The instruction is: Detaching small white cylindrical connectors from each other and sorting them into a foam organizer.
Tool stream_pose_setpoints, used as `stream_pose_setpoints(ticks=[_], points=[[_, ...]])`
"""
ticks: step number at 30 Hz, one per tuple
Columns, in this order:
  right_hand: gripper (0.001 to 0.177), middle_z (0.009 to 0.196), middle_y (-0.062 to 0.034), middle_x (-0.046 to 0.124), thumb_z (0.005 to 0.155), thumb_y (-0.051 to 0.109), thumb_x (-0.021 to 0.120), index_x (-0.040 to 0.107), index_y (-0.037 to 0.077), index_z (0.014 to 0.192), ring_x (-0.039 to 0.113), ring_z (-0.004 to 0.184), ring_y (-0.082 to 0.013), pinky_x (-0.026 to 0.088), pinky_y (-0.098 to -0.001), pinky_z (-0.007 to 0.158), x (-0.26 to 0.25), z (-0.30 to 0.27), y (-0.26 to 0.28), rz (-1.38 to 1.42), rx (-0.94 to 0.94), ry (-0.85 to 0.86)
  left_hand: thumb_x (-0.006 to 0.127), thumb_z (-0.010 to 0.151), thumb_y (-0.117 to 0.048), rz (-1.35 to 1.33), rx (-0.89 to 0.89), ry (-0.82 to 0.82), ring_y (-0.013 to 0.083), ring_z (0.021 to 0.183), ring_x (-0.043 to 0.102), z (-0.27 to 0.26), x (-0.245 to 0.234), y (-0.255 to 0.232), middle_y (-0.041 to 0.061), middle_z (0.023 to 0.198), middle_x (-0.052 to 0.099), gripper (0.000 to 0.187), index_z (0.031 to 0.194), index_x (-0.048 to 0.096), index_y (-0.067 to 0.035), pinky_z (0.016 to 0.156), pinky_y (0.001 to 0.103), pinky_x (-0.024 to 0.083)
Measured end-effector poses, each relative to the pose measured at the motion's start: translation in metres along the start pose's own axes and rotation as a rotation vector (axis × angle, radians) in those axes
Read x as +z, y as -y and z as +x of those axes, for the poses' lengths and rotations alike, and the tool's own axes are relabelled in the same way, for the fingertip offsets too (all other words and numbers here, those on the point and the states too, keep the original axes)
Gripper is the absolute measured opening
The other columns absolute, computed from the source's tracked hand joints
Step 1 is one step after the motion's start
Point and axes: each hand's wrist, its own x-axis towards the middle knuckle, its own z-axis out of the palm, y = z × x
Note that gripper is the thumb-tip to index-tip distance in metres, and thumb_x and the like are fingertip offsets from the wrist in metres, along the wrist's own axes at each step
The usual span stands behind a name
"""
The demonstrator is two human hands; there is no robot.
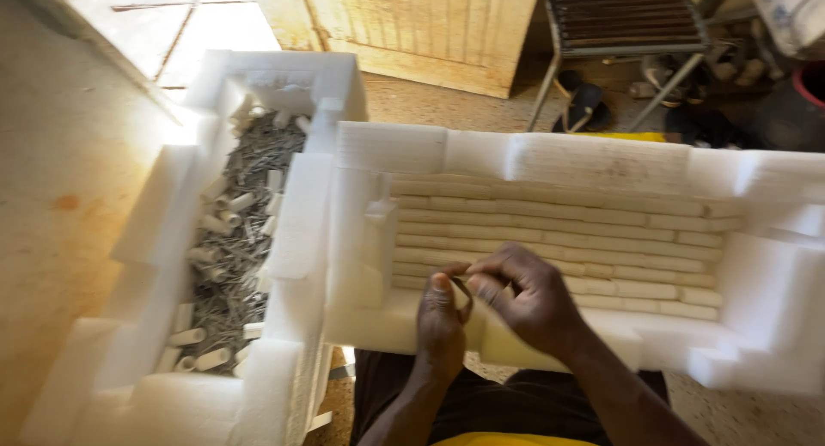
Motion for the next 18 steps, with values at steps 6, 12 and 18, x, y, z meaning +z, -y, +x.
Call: stream_pose_setpoints(ticks=[6, 12, 18], points=[[0.033, 0.102, -0.0036, 0.069, 0.09, 0.02, 0.082, 0.075, 0.01, 0.121, 0.066, 0.085, -0.0155, 0.055, -0.0295, 0.075, 0.002, -0.023, 0.012, 0.129, 0.053, 0.071, 0.039, 0.1, -0.063, 0.018, 0.057, 0.162, 0.0211, 0.095, 0.066, 0.004, -0.003, -0.013, 0.011, 0.099, 0.065, 0.078, 0.158, 0.054, -0.014, 0.087, 0.038, 0.056], [0.044, 0.095, -0.0029, 0.068, 0.092, 0.02, 0.08, 0.07, 0.009, 0.133, 0.064, 0.085, -0.0173, 0.054, -0.0329, 0.076, 0.004, -0.021, 0.01, 0.085, 0.019, 0.109, 0.027, 0.093, -0.074, 0.265, 0.017, 0.237, 0.024, 0.125, 0.062, -0.008, 0.0, -0.041, 0.011, 0.124, 0.065, 0.093, 0.167, 0.039, -0.02, 0.11, 0.042, 0.05], [0.033, 0.095, 0.0022, 0.078, 0.085, 0.022, 0.083, 0.077, 0.019, 0.117, 0.069, 0.077, -0.0094, 0.057, -0.0269, 0.071, -0.017, -0.021, -0.047, -0.055, 0.368, -0.086, 0.042, 0.097, -0.06, 0.562, 0.351, 0.206, 0.0201, 0.092, 0.065, -0.009, -0.004, -0.001, 0.004, 0.1, 0.067, 0.073, 0.157, 0.049, -0.018, 0.084, 0.038, 0.053]])
